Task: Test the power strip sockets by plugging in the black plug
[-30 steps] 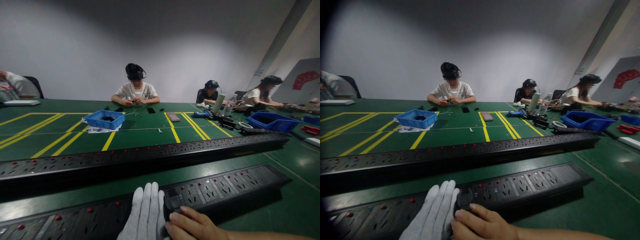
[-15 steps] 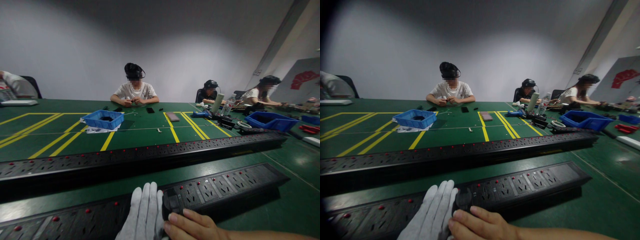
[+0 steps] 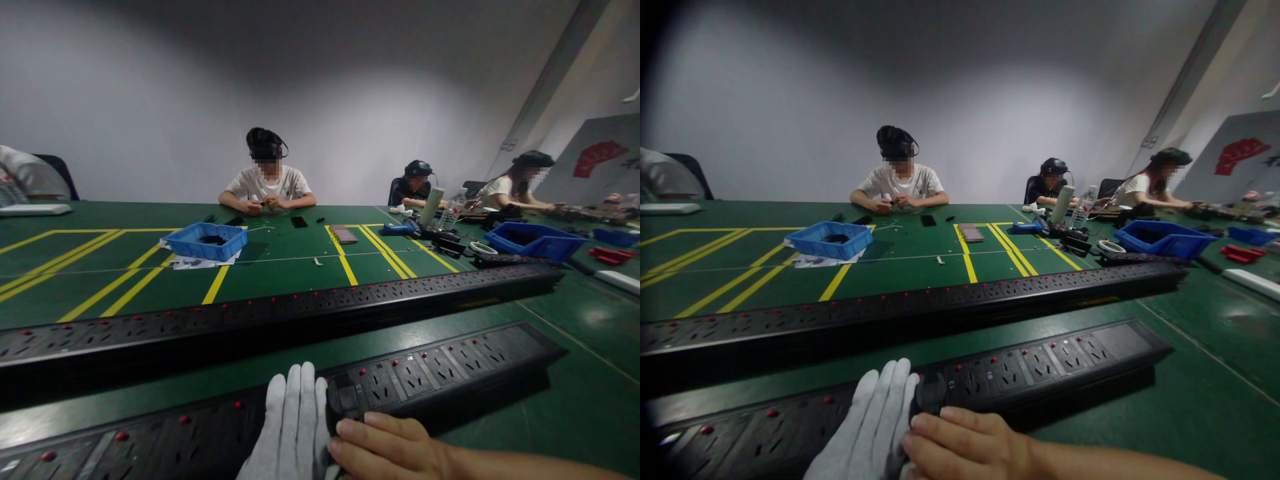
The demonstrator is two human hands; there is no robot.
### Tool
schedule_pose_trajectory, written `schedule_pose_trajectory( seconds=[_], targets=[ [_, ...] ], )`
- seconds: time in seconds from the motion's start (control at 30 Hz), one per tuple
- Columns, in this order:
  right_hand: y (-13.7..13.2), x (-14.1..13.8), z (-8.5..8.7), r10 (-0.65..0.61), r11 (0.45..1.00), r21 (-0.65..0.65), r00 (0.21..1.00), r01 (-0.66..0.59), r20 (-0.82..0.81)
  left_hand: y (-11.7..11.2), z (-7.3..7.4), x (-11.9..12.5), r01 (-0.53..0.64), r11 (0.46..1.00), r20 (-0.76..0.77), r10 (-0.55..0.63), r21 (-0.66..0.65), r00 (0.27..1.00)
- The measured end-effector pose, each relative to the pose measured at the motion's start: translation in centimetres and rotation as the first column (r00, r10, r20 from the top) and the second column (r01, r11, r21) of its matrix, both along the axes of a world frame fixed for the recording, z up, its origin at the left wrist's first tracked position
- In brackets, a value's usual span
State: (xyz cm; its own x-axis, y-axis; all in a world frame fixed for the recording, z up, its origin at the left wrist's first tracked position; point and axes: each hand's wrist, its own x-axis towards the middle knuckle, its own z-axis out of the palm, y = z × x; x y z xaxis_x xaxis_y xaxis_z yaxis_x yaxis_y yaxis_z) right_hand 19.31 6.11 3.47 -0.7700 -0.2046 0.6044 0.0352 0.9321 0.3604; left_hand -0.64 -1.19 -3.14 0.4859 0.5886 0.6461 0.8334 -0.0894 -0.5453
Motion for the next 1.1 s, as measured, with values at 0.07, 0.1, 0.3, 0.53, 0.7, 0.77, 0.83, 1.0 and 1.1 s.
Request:
schedule_pose_trajectory(
  seconds=[0.07, 0.1, 0.3, 0.53, 0.7, 0.77, 0.83, 1.0, 1.1],
  targets=[
    [0.6, -0.1, 1.4, 0.071, 0.997, -0.026, 0.994, -0.07, 0.078, -0.2, -0.5, 0.4, -0.031, 0.999, 0.031, 0.031, 0.014, 0.999],
    [0.9, -0.3, 2.2, 0.098, 0.994, -0.061, 0.987, -0.091, 0.129, -0.3, -0.7, 0.7, -0.053, 0.998, 0.058, 0.052, 0.027, 0.997],
    [0.5, -1.4, 3.4, -0.004, 0.88, -0.473, 0.995, -0.043, -0.098, -0.3, -1.3, 2.0, -0.156, 0.985, 0.123, 0.147, 0.075, 0.982],
    [-2.4, 0.3, 2.1, 0.056, 0.998, -0.035, 0.986, -0.051, 0.159, -0.8, -0.4, 1.8, -0.168, 0.984, 0.057, 0.164, 0.064, 0.985],
    [-1.5, 0.8, 4.5, 0.115, 0.987, -0.113, 0.993, -0.117, -0.031, -1.3, 1.7, -1.2, -0.161, 0.963, 0.231, 0.211, -0.217, 0.95],
    [-1.1, 0.3, 6.0, 0.022, 0.946, -0.31, 0.974, -0.093, -0.225, -1.7, 2.1, -2.7, -0.117, 0.967, 0.27, 0.178, -0.227, 0.946],
    [-0.9, -0.9, 7.1, -0.09, 0.864, -0.487, 0.916, -0.124, -0.391, -2.3, 2.2, -3.9, -0.104, 0.98, 0.323, 0.155, -0.168, 0.934],
    [-0.9, -5.1, 6.3, -0.162, 0.563, -0.825, 0.971, -0.055, -0.176, -3.3, 2.1, -5.7, -0.113, 0.967, 0.381, 0.196, -0.229, 0.904],
    [-0.1, -7.1, 4.3, -0.144, 0.519, -0.852, 0.977, -0.061, -0.158, -3.6, 2.3, -6.3, -0.131, 0.943, 0.362, 0.242, -0.305, 0.9]
  ],
)
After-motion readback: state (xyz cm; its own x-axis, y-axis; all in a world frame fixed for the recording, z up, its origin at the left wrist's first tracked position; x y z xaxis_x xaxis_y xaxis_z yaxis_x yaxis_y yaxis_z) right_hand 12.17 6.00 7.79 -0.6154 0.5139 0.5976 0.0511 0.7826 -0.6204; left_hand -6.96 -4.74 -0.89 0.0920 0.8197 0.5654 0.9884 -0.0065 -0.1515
